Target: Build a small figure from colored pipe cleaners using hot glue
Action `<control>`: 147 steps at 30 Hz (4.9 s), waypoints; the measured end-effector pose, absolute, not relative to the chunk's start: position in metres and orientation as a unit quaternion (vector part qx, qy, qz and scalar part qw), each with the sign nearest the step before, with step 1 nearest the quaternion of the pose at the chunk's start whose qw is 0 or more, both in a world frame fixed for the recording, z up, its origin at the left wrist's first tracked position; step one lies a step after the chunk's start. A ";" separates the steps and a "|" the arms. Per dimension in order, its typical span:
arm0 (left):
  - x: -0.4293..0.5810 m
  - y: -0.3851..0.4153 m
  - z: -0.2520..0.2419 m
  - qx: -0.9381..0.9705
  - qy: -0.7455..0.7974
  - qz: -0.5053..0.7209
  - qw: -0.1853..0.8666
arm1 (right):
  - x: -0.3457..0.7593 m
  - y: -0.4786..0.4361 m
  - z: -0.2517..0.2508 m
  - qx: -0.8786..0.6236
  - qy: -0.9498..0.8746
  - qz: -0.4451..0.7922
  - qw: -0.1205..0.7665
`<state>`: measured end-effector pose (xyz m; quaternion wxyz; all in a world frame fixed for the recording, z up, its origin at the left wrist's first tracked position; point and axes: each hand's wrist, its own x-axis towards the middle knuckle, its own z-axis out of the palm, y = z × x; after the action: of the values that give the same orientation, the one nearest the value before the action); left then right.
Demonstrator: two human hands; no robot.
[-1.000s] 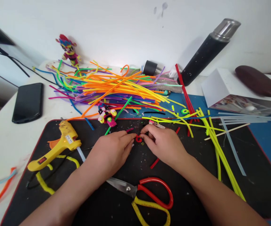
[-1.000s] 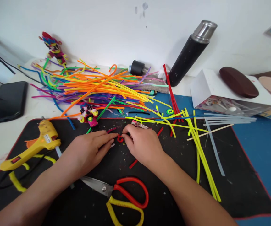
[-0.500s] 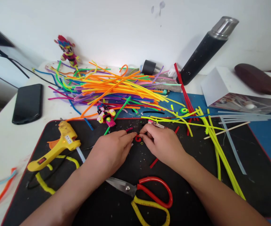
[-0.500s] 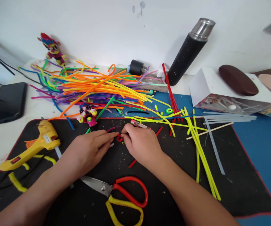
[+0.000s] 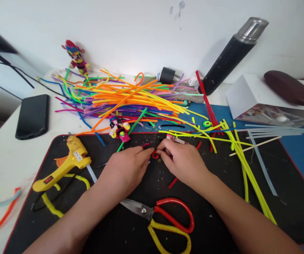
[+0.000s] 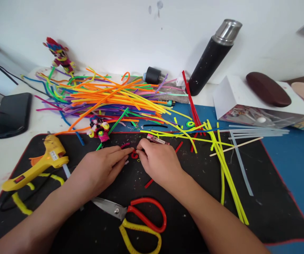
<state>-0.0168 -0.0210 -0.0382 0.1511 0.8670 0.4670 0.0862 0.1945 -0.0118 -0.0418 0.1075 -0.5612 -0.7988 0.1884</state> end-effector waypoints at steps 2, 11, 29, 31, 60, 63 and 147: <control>-0.017 -0.021 -0.038 0.863 0.470 0.097 0.157 | 0.195 -0.012 -0.042 -0.560 -0.798 0.191 0.111; -0.020 -0.020 -0.034 0.858 0.470 0.105 0.176 | 0.196 -0.012 -0.041 -0.560 -0.795 0.203 0.113; -0.019 -0.021 -0.037 0.880 0.448 0.086 0.136 | 0.196 -0.012 -0.041 -0.559 -0.795 0.206 0.111; -0.019 -0.021 -0.037 0.883 0.442 0.081 0.132 | 0.195 -0.012 -0.040 -0.561 -0.795 0.205 0.107; -0.019 -0.020 -0.039 0.865 0.459 0.116 0.169 | 0.197 -0.012 -0.041 -0.552 -0.800 0.204 0.117; -0.019 -0.020 -0.039 0.861 0.461 0.122 0.174 | 0.198 -0.012 -0.040 -0.553 -0.799 0.207 0.116; -0.163 -0.068 -0.001 0.709 0.705 -0.010 0.007 | 0.202 -0.025 -0.019 -0.441 -0.852 0.184 0.216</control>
<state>-0.1633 -0.0677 -0.0014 0.0072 0.7089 0.7052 -0.0101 0.2022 -0.0255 -0.0185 0.2164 -0.4405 -0.8517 0.1838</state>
